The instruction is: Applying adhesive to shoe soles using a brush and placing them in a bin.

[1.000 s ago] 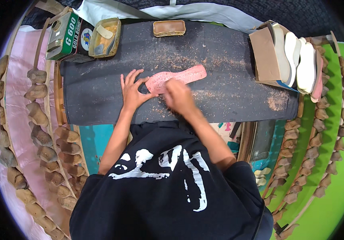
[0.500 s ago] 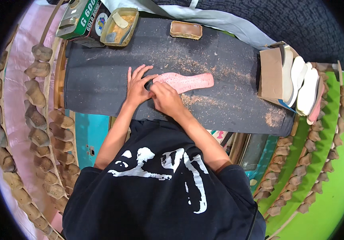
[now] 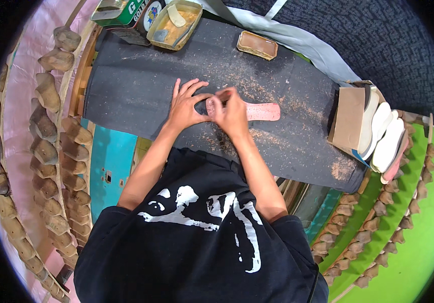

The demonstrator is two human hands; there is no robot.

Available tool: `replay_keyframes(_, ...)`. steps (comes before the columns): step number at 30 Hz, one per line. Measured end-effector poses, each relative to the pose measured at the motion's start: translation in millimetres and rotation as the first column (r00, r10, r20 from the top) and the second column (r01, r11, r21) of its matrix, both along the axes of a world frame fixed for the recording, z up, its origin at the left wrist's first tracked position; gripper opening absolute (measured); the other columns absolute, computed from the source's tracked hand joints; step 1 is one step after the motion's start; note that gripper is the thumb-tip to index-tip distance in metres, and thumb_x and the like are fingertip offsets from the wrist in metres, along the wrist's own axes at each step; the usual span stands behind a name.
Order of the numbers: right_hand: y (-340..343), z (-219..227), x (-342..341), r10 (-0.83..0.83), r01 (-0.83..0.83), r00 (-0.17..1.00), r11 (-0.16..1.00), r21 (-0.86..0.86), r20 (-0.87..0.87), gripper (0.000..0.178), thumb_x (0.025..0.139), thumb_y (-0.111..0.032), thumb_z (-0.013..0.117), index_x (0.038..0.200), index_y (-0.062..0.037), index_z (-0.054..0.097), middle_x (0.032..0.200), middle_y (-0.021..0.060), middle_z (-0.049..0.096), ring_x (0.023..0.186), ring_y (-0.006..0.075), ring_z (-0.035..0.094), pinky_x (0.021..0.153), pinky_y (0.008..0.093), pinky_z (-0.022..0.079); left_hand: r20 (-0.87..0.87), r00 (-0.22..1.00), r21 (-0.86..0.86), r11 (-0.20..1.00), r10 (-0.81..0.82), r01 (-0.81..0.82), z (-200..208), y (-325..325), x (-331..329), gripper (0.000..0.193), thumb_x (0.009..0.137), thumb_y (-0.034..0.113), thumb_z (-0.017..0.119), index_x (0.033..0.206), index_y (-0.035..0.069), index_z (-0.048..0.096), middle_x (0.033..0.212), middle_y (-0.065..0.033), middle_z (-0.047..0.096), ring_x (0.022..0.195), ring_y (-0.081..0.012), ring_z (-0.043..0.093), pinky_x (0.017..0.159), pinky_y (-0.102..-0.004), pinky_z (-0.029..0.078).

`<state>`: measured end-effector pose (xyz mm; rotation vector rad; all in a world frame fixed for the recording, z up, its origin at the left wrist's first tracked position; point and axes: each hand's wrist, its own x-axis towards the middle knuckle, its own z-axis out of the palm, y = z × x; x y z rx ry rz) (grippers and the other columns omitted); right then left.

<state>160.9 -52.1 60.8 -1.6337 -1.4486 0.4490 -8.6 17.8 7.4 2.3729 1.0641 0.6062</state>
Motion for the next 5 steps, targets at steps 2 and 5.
replay_keyframes(2,7,-2,16,-0.127,0.127,0.992,0.992,0.000,0.028,0.018,0.096,-0.007,0.073,0.104,0.0012,0.059,0.088,0.0199,0.073,0.080,0.0356,0.076,0.071,0.0423,0.059,0.023,0.999,-0.011,0.999,-0.033,0.033,1,2,1,0.070,0.057,0.057,0.094,0.117,0.023,0.081,0.150,0.0006,0.059,0.151,-0.0267,0.041,0.130,-0.0614,0.010)
replay_keyframes(5,7,-8,10,-0.110,0.111,0.993,0.993,-0.029,0.051,0.017,0.096,-0.009,0.074,0.104,-0.0028,0.061,0.094,0.0201,0.074,0.086,0.0344,0.078,0.073,0.0454,0.061,0.024,0.999,-0.021,0.999,-0.028,0.028,0,2,0,0.072,0.057,0.058,0.094,0.119,0.024,0.080,0.152,0.0003,0.058,0.151,-0.0268,0.041,0.130,-0.0620,0.009)
